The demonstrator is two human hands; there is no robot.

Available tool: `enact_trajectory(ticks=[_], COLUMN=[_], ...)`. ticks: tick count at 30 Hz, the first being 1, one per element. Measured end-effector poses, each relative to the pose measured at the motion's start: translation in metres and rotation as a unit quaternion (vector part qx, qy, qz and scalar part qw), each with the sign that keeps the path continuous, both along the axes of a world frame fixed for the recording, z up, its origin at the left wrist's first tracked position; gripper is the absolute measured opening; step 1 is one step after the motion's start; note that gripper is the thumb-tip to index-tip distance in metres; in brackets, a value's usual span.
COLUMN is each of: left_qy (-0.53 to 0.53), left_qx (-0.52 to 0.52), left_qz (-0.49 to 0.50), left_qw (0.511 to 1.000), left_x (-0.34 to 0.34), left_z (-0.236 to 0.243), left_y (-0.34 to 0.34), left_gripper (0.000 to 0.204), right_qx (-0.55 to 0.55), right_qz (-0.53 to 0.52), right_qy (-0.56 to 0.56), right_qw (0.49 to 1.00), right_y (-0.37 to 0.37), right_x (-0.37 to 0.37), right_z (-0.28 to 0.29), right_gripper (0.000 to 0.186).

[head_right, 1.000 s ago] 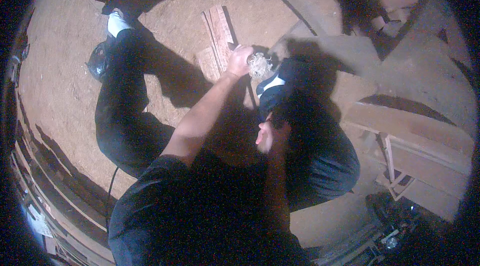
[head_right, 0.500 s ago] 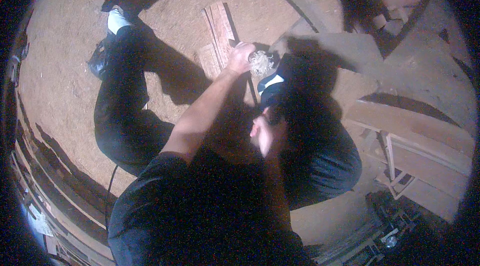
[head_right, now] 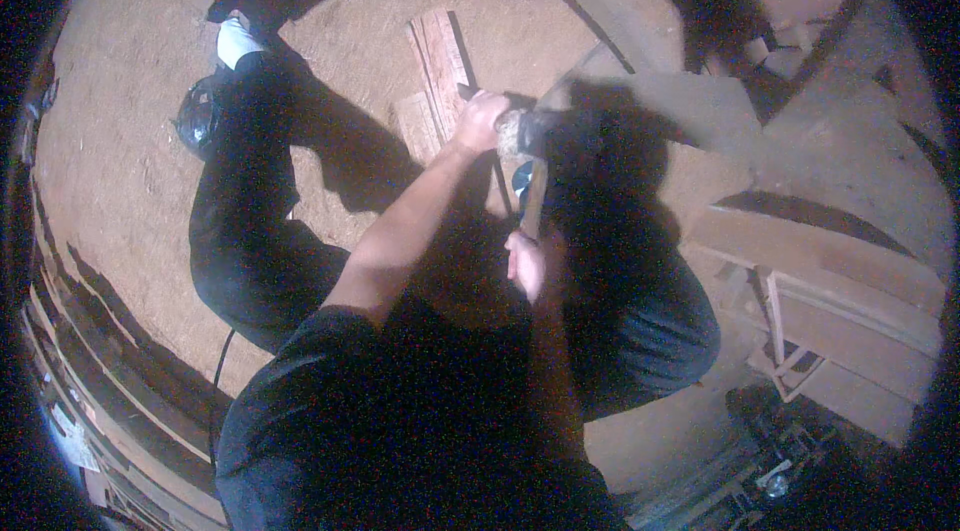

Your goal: The person sits on the floor and uses a chisel and mallet to carve a small piece of wood held between their feet. They repeatedly strike the chisel to remove wood shavings, shaping the piece.

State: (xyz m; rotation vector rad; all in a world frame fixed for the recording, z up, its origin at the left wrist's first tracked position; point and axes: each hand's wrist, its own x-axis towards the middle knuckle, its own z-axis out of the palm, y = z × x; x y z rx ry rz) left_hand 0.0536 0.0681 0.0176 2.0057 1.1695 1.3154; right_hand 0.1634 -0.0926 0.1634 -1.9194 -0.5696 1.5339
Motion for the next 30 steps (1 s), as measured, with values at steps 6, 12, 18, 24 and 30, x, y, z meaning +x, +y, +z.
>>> enact_trajectory(ticks=[6, 12, 18, 24, 30], left_qy=[0.029, 0.008, -0.009, 0.019, -0.014], left_qx=[-0.040, -0.061, -0.070, -0.098, -0.112], left_qz=[-0.019, -0.017, -0.018, -0.024, -0.046], left_qw=[0.999, 0.998, 0.997, 0.995, 0.992], left_x=[-0.002, -0.005, -0.006, -0.004, -0.010], left_z=[0.001, 0.012, 0.014, 0.006, 0.019], left_y=[-0.001, -0.002, -0.006, -0.002, -0.006], left_gripper=[0.019, 0.017, 0.018, 0.017, 0.016], right_qx=[-0.018, 0.031, 0.060, 0.077, 0.034], right_qz=[-0.058, -0.038, -0.041, -0.024, 0.005], right_qy=[0.084, 0.067, 0.087, 0.088, 0.053], right_qw=[0.995, 0.997, 0.994, 0.993, 0.998], right_y=[-0.012, -0.031, -0.036, -0.038, -0.032], right_x=[0.001, -0.002, -0.003, -0.013, -0.020], right_z=[0.021, 0.044, 0.053, 0.051, 0.057], right_gripper=[0.018, 0.015, 0.016, 0.018, 0.018])
